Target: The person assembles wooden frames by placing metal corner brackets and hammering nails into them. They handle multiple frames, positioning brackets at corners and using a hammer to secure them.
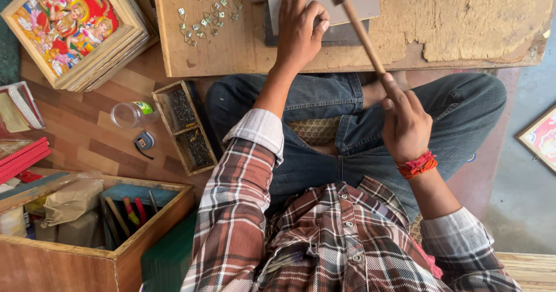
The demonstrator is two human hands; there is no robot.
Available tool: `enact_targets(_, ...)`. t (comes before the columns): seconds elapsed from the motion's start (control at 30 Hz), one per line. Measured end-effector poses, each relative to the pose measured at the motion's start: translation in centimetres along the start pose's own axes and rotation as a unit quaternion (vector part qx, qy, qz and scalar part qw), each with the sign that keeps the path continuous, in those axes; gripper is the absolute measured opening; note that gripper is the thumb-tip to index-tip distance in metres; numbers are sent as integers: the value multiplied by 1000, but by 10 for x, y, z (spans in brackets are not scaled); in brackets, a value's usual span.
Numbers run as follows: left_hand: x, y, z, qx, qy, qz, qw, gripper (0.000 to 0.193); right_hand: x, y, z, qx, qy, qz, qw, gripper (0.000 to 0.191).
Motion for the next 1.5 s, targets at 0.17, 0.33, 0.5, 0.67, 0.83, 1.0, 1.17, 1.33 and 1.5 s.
enact_targets(0.17, -2, 1, 2, 4, -3, 0, 1000, 21, 3, -2, -2, 20, -11, 23, 999, 41)
enact_targets(0.33, -2, -8, 1, 9, -13, -37, 999, 27, 3, -3, -10, -8, 87, 65, 994, 35)
enact_targets(0.5, 1, -14, 0, 5, -2, -51, 999, 61, -8, 7, -12, 9, 19, 57, 998, 39)
enact_targets(0.67, 5, -8, 2, 7, -7, -67, 998, 63, -12, 16, -14, 7, 98, 90, 991, 30)
enact_targets(0.83, 9, -2, 3, -4, 5, -56, 998, 66, -16, 14, -19, 7, -45, -60, 997, 41)
enact_targets(1.0, 8, -3, 1, 9, -3, -69, 998, 68, -11, 7, -22, 37, 101, 24, 994, 40)
enact_targets(1.17, 5, -4, -1, 0, 7, -46, 999, 71, -19, 3, -28, -14, -90, 10, 996, 53)
enact_targets(1.33, 4, -10, 0, 29, 40, -76, 996, 72, -22, 11, -65, -357, -204, 423, 808, 57)
enact_targets(1.5, 23, -9, -23, 105, 162, 19, 981, 69, -49, 31, -45, -123, -124, 304, 936, 40)
Point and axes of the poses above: each hand's wrist, its own z-axis towards the middle knuckle, its own x-axis out of the back of the hand, y = z × x, the point moved 1 cm from there along z, towards the middle knuckle, and after that the axes turned 8 degrees about y, right-handed, at the moved point
